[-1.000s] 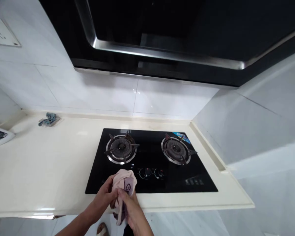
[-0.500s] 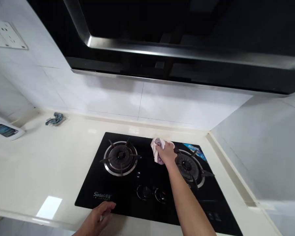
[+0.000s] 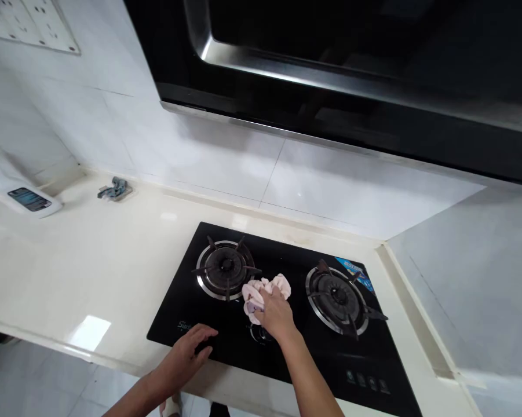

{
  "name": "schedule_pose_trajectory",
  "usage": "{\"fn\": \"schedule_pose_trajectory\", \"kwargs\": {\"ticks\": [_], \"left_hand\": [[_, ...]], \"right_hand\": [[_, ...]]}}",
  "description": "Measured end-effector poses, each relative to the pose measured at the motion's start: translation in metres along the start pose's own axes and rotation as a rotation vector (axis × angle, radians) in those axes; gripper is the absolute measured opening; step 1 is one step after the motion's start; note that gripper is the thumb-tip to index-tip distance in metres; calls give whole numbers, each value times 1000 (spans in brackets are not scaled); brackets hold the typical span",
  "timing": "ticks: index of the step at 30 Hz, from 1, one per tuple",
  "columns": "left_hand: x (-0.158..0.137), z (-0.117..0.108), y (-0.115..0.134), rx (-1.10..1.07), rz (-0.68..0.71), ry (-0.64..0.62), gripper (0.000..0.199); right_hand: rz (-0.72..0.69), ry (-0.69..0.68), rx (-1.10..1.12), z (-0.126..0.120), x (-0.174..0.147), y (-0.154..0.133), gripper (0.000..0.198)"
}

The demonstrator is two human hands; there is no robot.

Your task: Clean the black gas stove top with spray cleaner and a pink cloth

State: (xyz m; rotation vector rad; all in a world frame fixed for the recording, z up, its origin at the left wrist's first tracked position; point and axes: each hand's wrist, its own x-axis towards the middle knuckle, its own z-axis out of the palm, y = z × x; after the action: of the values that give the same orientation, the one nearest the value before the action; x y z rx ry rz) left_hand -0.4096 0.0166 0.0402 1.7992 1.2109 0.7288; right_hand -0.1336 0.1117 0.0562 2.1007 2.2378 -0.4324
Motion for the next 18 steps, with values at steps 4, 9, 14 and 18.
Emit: {"fn": "schedule_pose_trajectory", "kwargs": {"ticks": [4, 9, 14, 18], "left_hand": [[2, 2, -8, 60, 49, 50, 62], [14, 17, -13, 139, 133, 49, 95], [11, 12, -13, 390, 147, -137, 93], [-12, -21, -23, 446, 96, -177, 93]], "right_hand": [[-167, -64, 26, 0, -16, -32, 65], [-288, -132, 193, 22, -35, -71, 59], [-230, -91, 416, 57, -70, -103, 80], [-246, -147, 646, 63, -90, -132, 77]]}}
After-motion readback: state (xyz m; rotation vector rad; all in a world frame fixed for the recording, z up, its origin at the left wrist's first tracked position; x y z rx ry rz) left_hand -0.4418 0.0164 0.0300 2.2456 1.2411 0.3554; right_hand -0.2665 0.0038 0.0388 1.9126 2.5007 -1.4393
